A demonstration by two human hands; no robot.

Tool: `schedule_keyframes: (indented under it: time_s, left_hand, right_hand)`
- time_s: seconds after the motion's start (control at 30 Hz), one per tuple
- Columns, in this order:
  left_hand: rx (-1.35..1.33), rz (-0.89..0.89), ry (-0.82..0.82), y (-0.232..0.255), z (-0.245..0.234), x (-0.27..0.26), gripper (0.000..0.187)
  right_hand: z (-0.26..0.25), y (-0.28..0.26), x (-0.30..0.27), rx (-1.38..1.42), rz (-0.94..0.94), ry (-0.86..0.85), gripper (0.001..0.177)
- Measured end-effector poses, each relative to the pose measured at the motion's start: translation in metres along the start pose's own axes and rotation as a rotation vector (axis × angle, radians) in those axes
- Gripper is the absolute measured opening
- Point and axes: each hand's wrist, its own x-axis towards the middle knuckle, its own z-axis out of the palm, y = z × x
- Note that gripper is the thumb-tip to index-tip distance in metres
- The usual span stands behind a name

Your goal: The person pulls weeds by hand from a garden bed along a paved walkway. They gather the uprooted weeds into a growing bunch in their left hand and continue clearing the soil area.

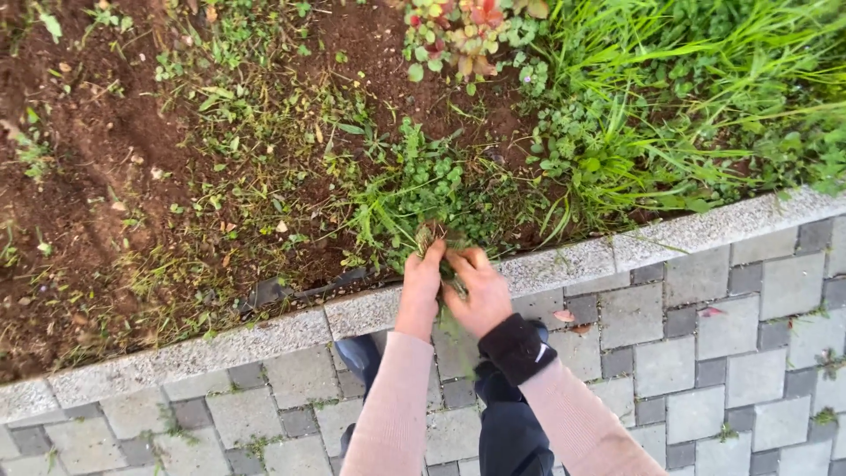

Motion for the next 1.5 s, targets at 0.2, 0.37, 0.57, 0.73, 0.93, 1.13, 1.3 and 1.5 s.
schedule_keyframes:
  time_s: [0.2,0.37,0.57,0.73,0.93,1.13,1.3,1.5]
  left_hand:
    - [-0.143,-0.106,0.251,-0.02,-0.066,0.065,0.037]
    - [-0.144,0.013,0.376,-0.023,-0.134,0.075,0.046]
    - [-0.422,0.016,0.425,-0.019,-0.17,0.089,0.038]
    - [-0.501,0.012,0.401,-0.014,-0.181,0.086,0.04]
    - [-0.51,0.078,0.359,-0.028,-0.199,0.088,0.027]
    - [-0.525,0.048,0.307,-0.034,-0.21,0.094,0.026]
    - [-0.513,0.028,0.268,-0.066,-0.222,0.13,0.028]
    - [-0.571,-0.07,0.288,-0.065,-0.211,0.114,0.03]
  right_hand:
    - [-0.014,-0.011,0.024,0.178,0.241,0.073,0.037]
    - [0.024,0.016,0.019,-0.003,0.21,0.141,0.028]
    - [0.083,-0.046,0.073,-0.431,-0.405,-0.031,0.036]
    - [0.129,-0.055,0.121,-0.758,-0.736,0.156,0.039]
    - [0.153,-0.031,0.165,-0.936,-0.513,0.152,0.017]
    - [0.155,-0.069,0.17,-0.962,-0.421,-0.02,0.013]
    - [0.175,-0.046,0.169,-0.797,-0.253,-0.15,0.011]
    - [0.132,-0.142,0.138,-0.291,-0.048,-0.571,0.015]
